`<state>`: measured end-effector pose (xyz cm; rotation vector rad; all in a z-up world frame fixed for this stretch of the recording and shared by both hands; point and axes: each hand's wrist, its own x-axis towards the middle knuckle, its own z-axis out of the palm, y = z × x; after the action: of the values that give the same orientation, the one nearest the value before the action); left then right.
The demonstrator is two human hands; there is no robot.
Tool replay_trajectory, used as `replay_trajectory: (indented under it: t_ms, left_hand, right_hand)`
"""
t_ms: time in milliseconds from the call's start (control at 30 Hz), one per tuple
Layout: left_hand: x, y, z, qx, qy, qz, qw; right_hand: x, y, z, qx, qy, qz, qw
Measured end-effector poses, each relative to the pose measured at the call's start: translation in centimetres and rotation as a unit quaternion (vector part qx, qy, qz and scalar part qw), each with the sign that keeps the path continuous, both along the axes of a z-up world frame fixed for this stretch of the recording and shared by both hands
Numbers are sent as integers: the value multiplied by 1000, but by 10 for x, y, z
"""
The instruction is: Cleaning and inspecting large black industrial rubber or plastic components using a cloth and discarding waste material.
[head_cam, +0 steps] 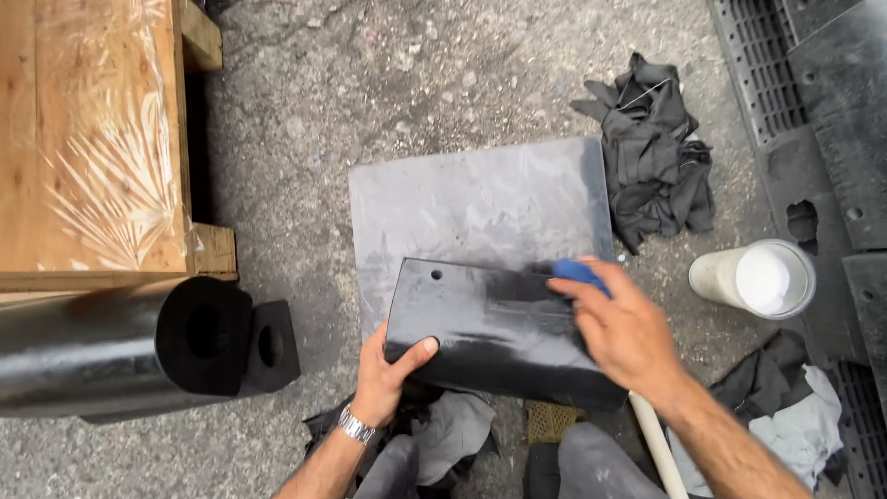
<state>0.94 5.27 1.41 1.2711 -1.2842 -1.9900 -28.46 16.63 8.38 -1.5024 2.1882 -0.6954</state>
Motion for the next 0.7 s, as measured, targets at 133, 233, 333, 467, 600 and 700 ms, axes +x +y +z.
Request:
replay_trajectory:
  t_ms: [133,233,333,467,600,700]
  left_hand:
    - [-1,-2,-1,29,23,10,999]
    - [-8,-7,3,41,-6,8,999]
    - [-17,-12,13,46,-13,9,999]
    - [-25,-19,21,85,-30,31,995]
    - [-46,-36,39,159,-36,71,984]
    - [-48,-40,32,121,-68,72,988]
  right_hand:
    - [38,8,1,-7,63,107,992]
    - [40,44,-10,-94,95,246,960]
    - [22,66,-22,-144,126,288,938]
    - [1,20,-5,-57,90,65,992]
    - [5,-62,30,211,61,-36,975]
    - [34,-44,16,-10,112,33,993]
